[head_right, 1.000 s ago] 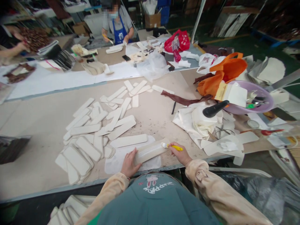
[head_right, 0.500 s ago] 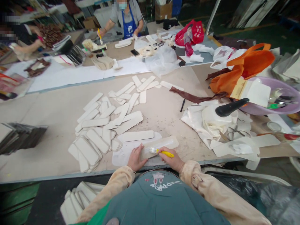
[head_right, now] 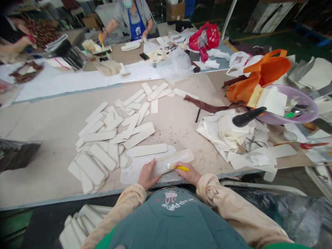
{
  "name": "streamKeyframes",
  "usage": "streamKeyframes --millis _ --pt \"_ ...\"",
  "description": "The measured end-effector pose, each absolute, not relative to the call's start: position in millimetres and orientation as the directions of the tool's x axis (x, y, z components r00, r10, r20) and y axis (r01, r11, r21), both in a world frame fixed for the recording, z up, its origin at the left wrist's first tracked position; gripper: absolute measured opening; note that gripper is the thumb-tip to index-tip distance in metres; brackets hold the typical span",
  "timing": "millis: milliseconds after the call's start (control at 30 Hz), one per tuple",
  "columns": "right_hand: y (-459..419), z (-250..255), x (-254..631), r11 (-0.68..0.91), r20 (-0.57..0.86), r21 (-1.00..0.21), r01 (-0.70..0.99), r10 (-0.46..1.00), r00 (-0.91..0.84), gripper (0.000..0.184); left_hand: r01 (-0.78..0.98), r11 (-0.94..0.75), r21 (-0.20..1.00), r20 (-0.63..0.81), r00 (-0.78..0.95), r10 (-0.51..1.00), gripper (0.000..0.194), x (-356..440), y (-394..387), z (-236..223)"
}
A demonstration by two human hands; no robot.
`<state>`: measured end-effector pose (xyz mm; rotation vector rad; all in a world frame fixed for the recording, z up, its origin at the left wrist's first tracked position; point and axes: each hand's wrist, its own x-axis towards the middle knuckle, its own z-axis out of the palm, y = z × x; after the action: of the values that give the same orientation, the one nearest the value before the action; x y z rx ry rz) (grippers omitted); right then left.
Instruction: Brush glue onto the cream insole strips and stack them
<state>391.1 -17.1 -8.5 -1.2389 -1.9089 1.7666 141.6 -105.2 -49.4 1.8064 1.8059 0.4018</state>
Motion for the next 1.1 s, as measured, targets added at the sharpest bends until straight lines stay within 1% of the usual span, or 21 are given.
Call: streamKeyframes --millis 267,400,500,600,667,767,833,900,967,1033,1100 --pt "11.8 -5.3 454.1 -0.110 -0.339 -0.868 0.484 0.845 -0.414 0.022 0.832 0.063 0.551 -0.177 0.043 0.983 0.088 142.3 -103.1 -46.9" --pt "22.2 -0.4 471.8 -0.097 -0.303 -0.843 0.529 0.899 -0.317 0.023 0.842 0.057 0.537 -0.164 0.038 0.986 0.085 142.8 -103.1 -48.0" --pt "24.5 6.1 474.6 -0.039 -0.247 -0.829 0.558 0.921 -0.301 0.024 0.845 0.067 0.531 -0.179 0.035 0.983 0.086 143.2 -103.5 -48.3" --pt "22.6 11.8 467.8 0.086 -0.158 -0.808 0.583 0.922 -0.354 0.023 0.844 0.075 0.532 -0.186 0.030 0.982 0.086 143.9 -103.9 -47.8" --pt "20.0 13.7 458.4 0.201 -0.108 -0.756 0.624 0.900 -0.421 0.021 0.844 0.076 0.531 -0.180 0.025 0.983 0.086 144.3 -104.1 -47.5" --pt "13.4 15.0 437.6 0.343 -0.117 -0.628 0.699 0.846 -0.520 0.021 0.843 0.070 0.533 -0.175 0.029 0.984 0.086 144.2 -104.0 -47.4" --pt "6.5 16.0 420.2 0.392 -0.144 -0.590 0.706 0.809 -0.570 0.021 0.841 0.067 0.537 -0.180 0.036 0.983 0.086 143.8 -103.9 -47.9" --pt "-2.1 17.5 401.9 0.426 -0.150 -0.602 0.676 0.771 -0.619 0.020 0.838 0.068 0.541 -0.186 0.040 0.982 0.087 143.5 -103.9 -49.0" --pt "-11.0 19.4 384.9 0.466 -0.147 -0.638 0.613 0.708 -0.691 0.019 0.833 0.075 0.549 -0.188 0.036 0.981 0.088 143.3 -104.2 -50.3" --pt "-18.5 21.5 371.6 0.473 -0.129 -0.716 0.513 0.633 -0.763 0.020 0.823 0.084 0.562 -0.186 0.027 0.982 0.089 143.3 -105.0 -51.6" --pt "-23.7 23.3 363.5 0.420 -0.106 -0.809 0.411 0.583 -0.805 0.022 0.811 0.089 0.579 -0.181 0.021 0.983 0.091 143.3 -106.3 -52.5"
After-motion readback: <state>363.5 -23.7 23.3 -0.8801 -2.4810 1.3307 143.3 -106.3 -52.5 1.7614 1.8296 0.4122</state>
